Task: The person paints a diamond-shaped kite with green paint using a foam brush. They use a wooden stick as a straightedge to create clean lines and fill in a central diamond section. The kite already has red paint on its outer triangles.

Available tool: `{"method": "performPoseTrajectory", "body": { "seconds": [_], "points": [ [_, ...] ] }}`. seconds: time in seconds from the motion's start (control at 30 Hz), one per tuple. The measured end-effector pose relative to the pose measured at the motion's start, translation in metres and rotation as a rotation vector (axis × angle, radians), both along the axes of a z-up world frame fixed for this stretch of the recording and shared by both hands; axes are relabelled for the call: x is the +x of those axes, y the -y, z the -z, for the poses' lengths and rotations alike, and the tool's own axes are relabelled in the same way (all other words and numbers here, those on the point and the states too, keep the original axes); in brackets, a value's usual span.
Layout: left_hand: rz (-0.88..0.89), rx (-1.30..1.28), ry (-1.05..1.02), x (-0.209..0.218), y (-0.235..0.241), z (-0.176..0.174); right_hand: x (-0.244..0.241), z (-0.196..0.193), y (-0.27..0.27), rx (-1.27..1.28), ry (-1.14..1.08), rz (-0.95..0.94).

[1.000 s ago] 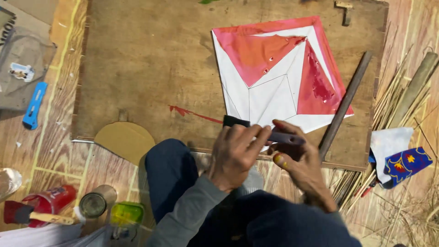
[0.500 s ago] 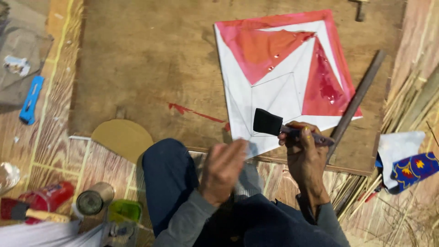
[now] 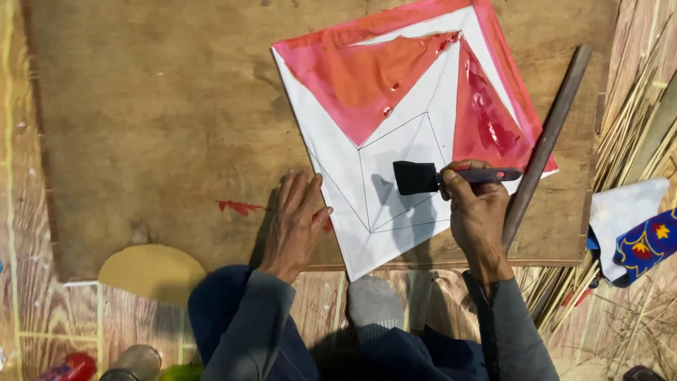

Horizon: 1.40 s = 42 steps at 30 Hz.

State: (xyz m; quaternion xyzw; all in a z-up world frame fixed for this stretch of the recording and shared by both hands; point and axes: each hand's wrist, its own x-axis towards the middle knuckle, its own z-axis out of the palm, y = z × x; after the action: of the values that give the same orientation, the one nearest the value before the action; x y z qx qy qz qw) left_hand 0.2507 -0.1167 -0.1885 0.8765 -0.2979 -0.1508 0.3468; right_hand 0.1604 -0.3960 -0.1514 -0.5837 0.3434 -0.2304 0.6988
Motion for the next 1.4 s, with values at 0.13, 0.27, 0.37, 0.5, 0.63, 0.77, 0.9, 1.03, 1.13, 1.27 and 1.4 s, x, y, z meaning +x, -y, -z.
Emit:
{"method": "performPoseTrajectory", "body": {
  "seconds": [0.13, 0.27, 0.37, 0.5, 0.63, 0.77, 0.9, 1.03, 1.13, 1.27, 1.4],
  "points": [
    [0.028, 0.092, 0.037, 0.022, 0.016, 0.009, 0.005, 0.015, 0.002, 0.04, 0.046, 0.015],
    [0.036, 0.123, 0.073, 0.024, 0.024, 0.024, 0.008, 0.015, 0.0, 0.049, 0.014, 0.023],
    [0.029, 0.083, 0.044, 0.021, 0.026, 0.028, 0.009, 0.02, 0.003, 0.042, 0.003, 0.003],
    [-0.058, 0.008, 0.053, 0.025, 0.023, 0.02, -0.001, 0.017, 0.014, 0.065, 0.006, -0.001],
    [-0.342, -0.137, 0.15, 0.033, -0.001, -0.002, -0.018, -0.003, 0.021, 0.176, -0.05, 0.053],
    [-0.297, -0.111, 0.129, 0.024, 0.0, -0.006, -0.052, -0.049, 0.034, -0.07, -0.299, 0.104],
    [-0.185, -0.182, 0.085, 0.013, 0.017, -0.002, -0.096, -0.086, 0.044, -0.311, -0.727, -0.065],
    [-0.376, -0.206, -0.143, -0.013, 0.028, -0.001, -0.128, -0.096, 0.038, -0.358, -1.018, -0.107],
    [-0.628, -0.224, -0.514, -0.038, 0.033, -0.022, -0.146, -0.1, 0.027, -0.436, -0.981, -0.075],
    [-0.609, 0.17, -1.012, -0.09, 0.015, -0.015, -0.155, -0.096, 0.027, -0.494, -1.076, -0.131],
    [-0.572, 0.253, -0.871, -0.13, 0.006, -0.001, -0.198, -0.028, 0.037, -0.768, -1.187, -0.33]
  ]
}}
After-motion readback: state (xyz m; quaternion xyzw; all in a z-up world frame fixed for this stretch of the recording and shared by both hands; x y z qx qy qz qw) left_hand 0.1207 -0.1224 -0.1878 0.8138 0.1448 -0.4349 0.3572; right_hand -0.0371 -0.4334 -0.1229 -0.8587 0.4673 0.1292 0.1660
